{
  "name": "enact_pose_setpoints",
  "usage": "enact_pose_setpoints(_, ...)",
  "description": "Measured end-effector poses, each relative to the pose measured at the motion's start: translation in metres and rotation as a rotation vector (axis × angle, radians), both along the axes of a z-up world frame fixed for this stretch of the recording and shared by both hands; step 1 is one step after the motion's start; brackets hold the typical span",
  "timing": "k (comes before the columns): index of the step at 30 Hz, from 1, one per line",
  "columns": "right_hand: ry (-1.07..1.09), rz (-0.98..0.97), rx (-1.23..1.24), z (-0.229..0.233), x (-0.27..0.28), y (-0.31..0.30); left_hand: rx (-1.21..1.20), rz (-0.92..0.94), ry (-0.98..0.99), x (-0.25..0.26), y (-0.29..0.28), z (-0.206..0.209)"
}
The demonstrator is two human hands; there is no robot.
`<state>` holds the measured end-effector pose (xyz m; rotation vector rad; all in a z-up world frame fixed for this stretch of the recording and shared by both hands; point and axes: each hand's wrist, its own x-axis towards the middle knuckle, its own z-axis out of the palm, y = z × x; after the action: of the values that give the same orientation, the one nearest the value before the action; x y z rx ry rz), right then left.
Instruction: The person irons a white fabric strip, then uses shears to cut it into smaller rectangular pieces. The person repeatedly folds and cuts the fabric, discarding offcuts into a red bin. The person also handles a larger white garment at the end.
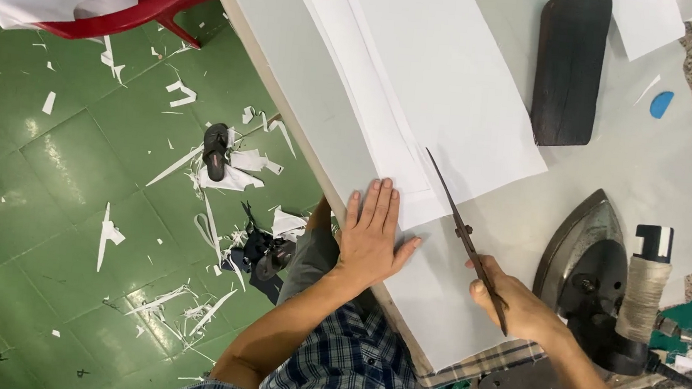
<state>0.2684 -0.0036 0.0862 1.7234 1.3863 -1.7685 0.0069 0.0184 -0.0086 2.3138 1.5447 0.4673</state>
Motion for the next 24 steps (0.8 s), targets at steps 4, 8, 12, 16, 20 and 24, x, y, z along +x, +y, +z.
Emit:
enact_pose_setpoints(4, 0.002, -0.048, -0.003, -0.013, -0.002, 0.010, 0.003, 0.012, -0.022, 0.000, 0.000, 0.000)
enact_pose_setpoints(8, -0.019, -0.087, 0.015, -0.020, 0.001, 0.009, 0.012, 0.019, -0.036, 0.000, 0.003, 0.001)
enact_pose_setpoints(12, 0.028, -0.080, -0.013, -0.014, 0.001, 0.011, 0.020, 0.030, -0.046, 0.001, 0.000, 0.002)
enact_pose_setpoints(16, 0.016, -0.028, -0.035, 0.005, -0.022, 0.047, 0.028, 0.040, -0.062, 0.001, 0.001, 0.001)
enact_pose_setpoints(20, 0.008, -0.009, 0.001, -0.009, -0.033, 0.063, 0.037, 0.041, -0.061, -0.001, 0.006, 0.007)
enact_pose_setpoints(24, -0.032, -0.058, 0.055, -0.016, -0.038, 0.065, 0.023, 0.027, -0.068, -0.001, 0.006, 0.006)
